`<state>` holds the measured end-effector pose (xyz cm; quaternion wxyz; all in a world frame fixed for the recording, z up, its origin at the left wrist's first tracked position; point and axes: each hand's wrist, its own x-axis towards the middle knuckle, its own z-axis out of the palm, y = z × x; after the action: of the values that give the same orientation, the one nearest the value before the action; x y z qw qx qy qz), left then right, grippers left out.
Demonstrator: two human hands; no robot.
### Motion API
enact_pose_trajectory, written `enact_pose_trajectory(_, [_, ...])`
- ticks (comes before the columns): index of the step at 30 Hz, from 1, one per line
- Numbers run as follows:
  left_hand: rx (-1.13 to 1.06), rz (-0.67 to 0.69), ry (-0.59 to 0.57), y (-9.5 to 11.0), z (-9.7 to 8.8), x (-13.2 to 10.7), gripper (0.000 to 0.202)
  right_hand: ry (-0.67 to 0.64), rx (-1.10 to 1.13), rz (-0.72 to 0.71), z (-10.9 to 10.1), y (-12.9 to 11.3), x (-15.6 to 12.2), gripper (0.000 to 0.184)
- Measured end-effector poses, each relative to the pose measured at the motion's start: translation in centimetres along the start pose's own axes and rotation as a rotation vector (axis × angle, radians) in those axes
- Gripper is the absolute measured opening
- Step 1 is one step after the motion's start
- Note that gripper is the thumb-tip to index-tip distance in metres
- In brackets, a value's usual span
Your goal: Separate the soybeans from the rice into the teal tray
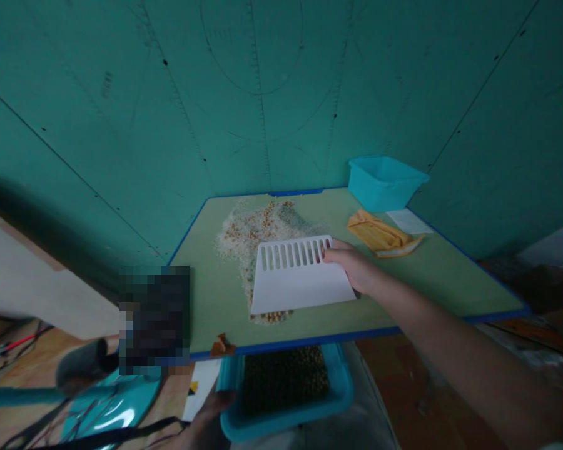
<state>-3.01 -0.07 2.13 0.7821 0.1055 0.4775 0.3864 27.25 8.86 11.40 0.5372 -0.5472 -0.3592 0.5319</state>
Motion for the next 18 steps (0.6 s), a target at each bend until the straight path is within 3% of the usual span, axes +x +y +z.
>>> enact_pose_trajectory(5, [0.002, 0.026, 0.018, 0.2, -0.4, 0.3, 0.032, -0.039, 0.003, 0.007, 0.2, 0.1, -0.2, 0.020])
enact_pose_trajectory(18, [0.017, 0.138, 0.079, 0.7, -0.4, 1.4, 0.035, -0.016, -0.006, -0.006, -0.1, 0.0, -0.1, 0.019])
